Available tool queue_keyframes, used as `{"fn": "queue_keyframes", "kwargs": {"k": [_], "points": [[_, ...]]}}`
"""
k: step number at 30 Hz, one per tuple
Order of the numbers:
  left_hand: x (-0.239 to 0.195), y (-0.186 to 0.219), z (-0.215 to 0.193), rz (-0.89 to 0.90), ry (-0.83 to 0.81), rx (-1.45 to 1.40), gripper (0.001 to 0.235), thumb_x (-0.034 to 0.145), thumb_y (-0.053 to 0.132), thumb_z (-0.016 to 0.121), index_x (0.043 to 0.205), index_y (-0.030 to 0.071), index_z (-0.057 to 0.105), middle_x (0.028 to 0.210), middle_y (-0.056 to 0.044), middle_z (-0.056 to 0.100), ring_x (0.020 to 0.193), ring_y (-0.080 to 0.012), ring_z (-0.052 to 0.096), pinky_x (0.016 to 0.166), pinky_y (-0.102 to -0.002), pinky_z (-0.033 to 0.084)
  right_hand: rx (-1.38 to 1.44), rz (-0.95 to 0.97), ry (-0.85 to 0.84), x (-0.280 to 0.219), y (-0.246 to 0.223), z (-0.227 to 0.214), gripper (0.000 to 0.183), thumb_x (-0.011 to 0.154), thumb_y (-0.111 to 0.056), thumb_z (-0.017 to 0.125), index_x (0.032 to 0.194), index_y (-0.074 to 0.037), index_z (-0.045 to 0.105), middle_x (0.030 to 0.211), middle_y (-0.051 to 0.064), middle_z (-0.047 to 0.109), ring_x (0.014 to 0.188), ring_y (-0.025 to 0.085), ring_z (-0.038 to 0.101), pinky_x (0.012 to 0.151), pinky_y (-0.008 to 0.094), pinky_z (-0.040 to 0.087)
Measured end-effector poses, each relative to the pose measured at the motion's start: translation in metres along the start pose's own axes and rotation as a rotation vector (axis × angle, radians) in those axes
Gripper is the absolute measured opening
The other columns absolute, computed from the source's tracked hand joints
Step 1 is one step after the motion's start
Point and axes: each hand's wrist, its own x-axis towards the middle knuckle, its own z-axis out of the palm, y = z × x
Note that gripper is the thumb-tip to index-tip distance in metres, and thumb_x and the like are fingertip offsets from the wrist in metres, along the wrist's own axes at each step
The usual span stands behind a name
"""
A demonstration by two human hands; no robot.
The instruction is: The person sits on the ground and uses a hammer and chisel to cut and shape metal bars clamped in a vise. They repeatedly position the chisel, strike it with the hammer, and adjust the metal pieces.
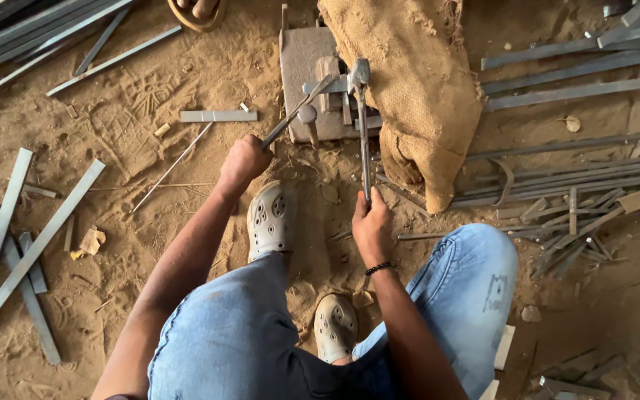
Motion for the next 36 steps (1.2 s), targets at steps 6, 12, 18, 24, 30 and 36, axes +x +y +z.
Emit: {"fn": "queue_keyframes", "kwargs": {"k": [6, 12, 18, 24, 30, 36], "points": [[-0.001, 0.002, -0.001, -0.002, -0.004, 0.011, 0.034, 0.086, 0.031, 0.072, 0.105, 0.002, 0.075, 0.102, -0.028, 0.072, 0.097, -0.0443, 0.071, 0.086, -0.053, 0.057, -0.035, 0.084, -0.022, -0.001, -0.008, -0.001, 0.017, 0.103, -0.021, 0.061, 0.100, -0.004, 0.062, 0.077, 0.024, 0.067, 0.074, 0.045, 0.068, 0.058, 0.050, 0.049], [-0.001, 0.001, -0.004, 0.005, 0.001, 0.031, 0.036, 0.084, 0.031, 0.075, 0.105, 0.002, 0.074, 0.101, -0.028, 0.072, 0.097, -0.0439, 0.071, 0.086, -0.052, 0.057, -0.036, 0.079, -0.005, -0.001, -0.010, -0.001, 0.017, 0.102, -0.020, 0.061, 0.099, -0.004, 0.062, 0.079, 0.024, 0.067, 0.077, 0.046, 0.066, 0.060, 0.051, 0.049], [-0.003, 0.003, -0.002, 0.000, 0.003, 0.019, 0.035, 0.087, 0.031, 0.074, 0.106, 0.002, 0.074, 0.102, -0.028, 0.072, 0.097, -0.0438, 0.071, 0.087, -0.052, 0.057, -0.040, 0.006, 0.023, -0.003, -0.006, 0.001, 0.017, 0.102, -0.018, 0.063, 0.096, -0.002, 0.061, 0.080, 0.024, 0.067, 0.078, 0.045, 0.068, 0.061, 0.049, 0.051], [0.001, -0.003, 0.003, 0.003, 0.003, 0.006, 0.032, 0.088, 0.029, 0.070, 0.106, 0.003, 0.073, 0.101, -0.028, 0.072, 0.095, -0.0435, 0.072, 0.085, -0.052, 0.057, -0.018, 0.110, -0.052, 0.009, 0.000, 0.005, 0.017, 0.102, -0.018, 0.062, 0.101, -0.001, 0.063, 0.079, 0.023, 0.068, 0.073, 0.043, 0.069, 0.059, 0.048, 0.051], [0.006, -0.007, 0.004, 0.085, 0.067, 0.043, 0.029, 0.088, 0.027, 0.068, 0.100, 0.002, 0.075, 0.098, -0.031, 0.071, 0.097, -0.0479, 0.069, 0.089, -0.054, 0.055, -0.002, -0.088, 0.127, 0.024, 0.000, 0.024, 0.020, 0.100, -0.014, 0.068, 0.116, -0.002, 0.066, 0.086, 0.024, 0.070, 0.078, 0.043, 0.068, 0.064, 0.047, 0.051], [0.000, -0.005, 0.008, 0.018, 0.053, 0.011, 0.030, 0.087, 0.028, 0.067, 0.098, 0.002, 0.074, 0.097, -0.032, 0.070, 0.095, -0.0489, 0.069, 0.086, -0.056, 0.055, 0.039, -0.030, 0.051, 0.002, -0.007, 0.005, 0.046, 0.099, -0.013, 0.064, 0.144, -0.007, 0.057, 0.088, 0.026, 0.069, 0.073, 0.040, 0.069, 0.062, 0.046, 0.052]]}}
